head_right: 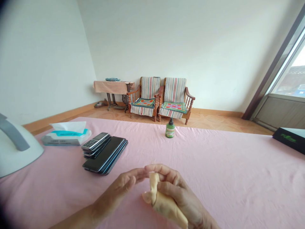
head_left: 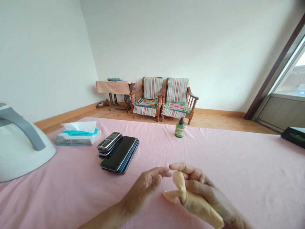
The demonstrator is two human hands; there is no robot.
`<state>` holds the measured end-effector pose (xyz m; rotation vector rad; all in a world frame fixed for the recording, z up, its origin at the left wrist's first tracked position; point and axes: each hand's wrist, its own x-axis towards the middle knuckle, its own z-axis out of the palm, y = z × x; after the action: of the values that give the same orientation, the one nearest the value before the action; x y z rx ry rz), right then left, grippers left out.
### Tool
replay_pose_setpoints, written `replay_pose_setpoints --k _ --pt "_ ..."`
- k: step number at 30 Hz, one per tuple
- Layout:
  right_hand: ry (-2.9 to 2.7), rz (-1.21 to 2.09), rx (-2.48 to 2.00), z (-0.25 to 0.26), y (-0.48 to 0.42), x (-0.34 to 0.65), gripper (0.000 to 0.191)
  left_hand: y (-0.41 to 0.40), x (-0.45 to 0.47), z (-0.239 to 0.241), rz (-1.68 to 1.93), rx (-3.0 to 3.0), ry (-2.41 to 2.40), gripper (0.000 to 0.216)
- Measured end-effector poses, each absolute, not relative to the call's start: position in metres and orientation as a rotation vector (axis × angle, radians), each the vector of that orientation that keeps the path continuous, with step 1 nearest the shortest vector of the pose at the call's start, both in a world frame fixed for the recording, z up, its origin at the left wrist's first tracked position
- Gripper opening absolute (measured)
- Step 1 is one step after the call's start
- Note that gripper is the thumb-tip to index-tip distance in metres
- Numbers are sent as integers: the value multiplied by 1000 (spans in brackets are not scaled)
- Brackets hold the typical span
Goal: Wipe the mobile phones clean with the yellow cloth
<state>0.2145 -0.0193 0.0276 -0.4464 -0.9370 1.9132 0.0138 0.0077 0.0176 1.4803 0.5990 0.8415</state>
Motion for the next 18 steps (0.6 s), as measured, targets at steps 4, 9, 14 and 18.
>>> replay_pose_setpoints --k 4,9,14,18 --pt "-929 1877 -533 24 -17 215 37 -6 24 22 593 1230 412 53" --pt "-907 1799 -684 17 -14 215 40 -10 21 19 433 940 426 43" --pt "-930 1809 -669 11 -17 206 42 -13 24 22 537 857 387 41" --pt "-827 1729 -703 11 -16 200 34 -11 24 26 637 897 448 45"
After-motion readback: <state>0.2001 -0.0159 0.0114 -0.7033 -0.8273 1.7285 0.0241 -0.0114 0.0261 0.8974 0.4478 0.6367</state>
